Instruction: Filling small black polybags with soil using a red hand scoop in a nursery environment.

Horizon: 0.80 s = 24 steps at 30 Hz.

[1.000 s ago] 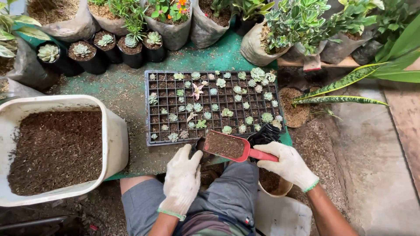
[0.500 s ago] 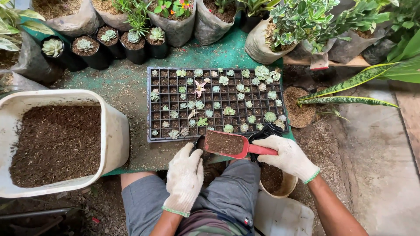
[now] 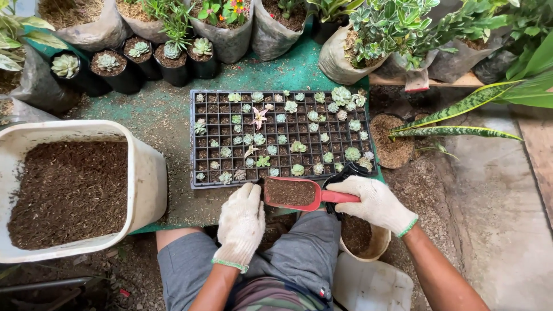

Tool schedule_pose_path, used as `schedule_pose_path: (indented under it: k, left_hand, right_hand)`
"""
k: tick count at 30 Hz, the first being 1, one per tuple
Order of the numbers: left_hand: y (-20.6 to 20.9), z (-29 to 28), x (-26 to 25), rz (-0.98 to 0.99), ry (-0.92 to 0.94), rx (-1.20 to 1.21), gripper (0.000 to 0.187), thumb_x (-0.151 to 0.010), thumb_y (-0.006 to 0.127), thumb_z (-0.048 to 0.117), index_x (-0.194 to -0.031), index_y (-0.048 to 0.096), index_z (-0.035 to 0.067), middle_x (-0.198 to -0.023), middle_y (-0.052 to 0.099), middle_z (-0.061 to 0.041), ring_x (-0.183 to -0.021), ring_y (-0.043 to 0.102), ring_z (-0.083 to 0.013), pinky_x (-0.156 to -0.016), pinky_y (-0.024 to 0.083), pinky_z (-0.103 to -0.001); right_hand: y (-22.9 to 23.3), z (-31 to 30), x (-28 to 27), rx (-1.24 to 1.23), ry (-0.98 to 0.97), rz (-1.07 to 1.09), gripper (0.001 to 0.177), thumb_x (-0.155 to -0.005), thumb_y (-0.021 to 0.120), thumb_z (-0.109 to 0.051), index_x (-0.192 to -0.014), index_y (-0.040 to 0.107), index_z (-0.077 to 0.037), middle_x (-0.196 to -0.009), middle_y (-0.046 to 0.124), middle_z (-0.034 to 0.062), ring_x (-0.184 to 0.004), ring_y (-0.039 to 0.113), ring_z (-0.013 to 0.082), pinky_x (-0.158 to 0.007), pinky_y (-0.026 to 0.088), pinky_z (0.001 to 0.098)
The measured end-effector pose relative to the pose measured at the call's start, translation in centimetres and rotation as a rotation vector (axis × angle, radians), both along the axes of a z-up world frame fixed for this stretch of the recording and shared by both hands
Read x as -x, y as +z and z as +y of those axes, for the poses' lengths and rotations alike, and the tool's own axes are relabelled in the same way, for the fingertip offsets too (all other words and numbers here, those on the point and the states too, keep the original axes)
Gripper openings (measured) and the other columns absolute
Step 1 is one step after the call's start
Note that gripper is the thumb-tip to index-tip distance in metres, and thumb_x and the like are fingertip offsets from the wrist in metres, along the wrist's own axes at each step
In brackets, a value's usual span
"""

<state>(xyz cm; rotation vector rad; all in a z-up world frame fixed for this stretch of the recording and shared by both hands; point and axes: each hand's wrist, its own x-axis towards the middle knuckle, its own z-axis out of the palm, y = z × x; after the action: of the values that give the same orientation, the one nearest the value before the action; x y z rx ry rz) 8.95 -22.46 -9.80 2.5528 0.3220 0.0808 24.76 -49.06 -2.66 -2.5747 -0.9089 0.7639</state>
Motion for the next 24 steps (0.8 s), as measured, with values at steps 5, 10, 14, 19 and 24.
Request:
schedule_pose_path:
  k: [5, 10, 14, 19, 24]
  left_hand:
    - [-0.1, 0.1, 0.1, 0.009, 0.005, 0.009, 0.015, -0.091, 0.055, 0.018, -0.105, 0.055, 0.013, -0.104, 0.058, -0.008, -0.091, 0.062, -0.0376, -0.075, 0.053, -0.055]
    - [-0.2, -0.3, 0.0, 0.037, 0.019, 0.042, 0.014, -0.089, 0.056, 0.016, -0.103, 0.054, 0.014, -0.104, 0.058, -0.007, -0.092, 0.062, -0.0384, -0.073, 0.054, -0.056]
    - [-1.4, -0.9, -0.1, 0.218, 0.095, -0.049, 0.037, -0.099, 0.048, 0.033, -0.133, 0.057, 0.024, -0.123, 0.062, -0.002, -0.115, 0.068, -0.0266, -0.089, 0.065, -0.043]
    - [-1.4, -1.1, -0.1, 0.215, 0.105, -0.041, 0.037, -0.100, 0.047, 0.032, -0.135, 0.057, 0.022, -0.122, 0.062, -0.003, -0.114, 0.068, -0.0278, -0.088, 0.066, -0.045]
    - [-1.8, -0.9, 0.0, 0.180, 0.065, -0.054, 0.040, -0.098, 0.049, 0.032, -0.136, 0.056, 0.022, -0.128, 0.061, -0.002, -0.118, 0.066, -0.0264, -0.091, 0.064, -0.043]
  right_hand:
    - [0.1, 0.2, -0.5, 0.006, 0.055, -0.031, 0.048, -0.079, 0.076, -0.039, -0.125, 0.075, -0.030, -0.109, 0.076, -0.0054, -0.099, 0.071, 0.0159, -0.085, 0.051, 0.0316]
    - [0.6, 0.8, -0.7, -0.004, 0.101, -0.030, 0.049, -0.080, 0.074, -0.041, -0.128, 0.073, -0.032, -0.111, 0.075, -0.0064, -0.100, 0.069, 0.0151, -0.086, 0.050, 0.0310]
    - [1.9, 1.8, -0.7, -0.032, 0.043, 0.053, 0.052, -0.082, 0.080, -0.036, -0.131, 0.073, -0.023, -0.110, 0.074, 0.0076, -0.110, 0.071, 0.0285, -0.101, 0.053, 0.0421]
    - [3.1, 2.8, -0.8, 0.039, 0.092, 0.038, 0.052, -0.083, 0.078, -0.038, -0.132, 0.072, -0.021, -0.112, 0.074, 0.0075, -0.111, 0.071, 0.0285, -0.101, 0.053, 0.0415]
    - [4.0, 3.8, -0.8, 0.232, 0.181, -0.058, 0.052, -0.088, 0.071, -0.047, -0.137, 0.066, -0.029, -0.115, 0.072, 0.0002, -0.114, 0.069, 0.0225, -0.104, 0.053, 0.0394]
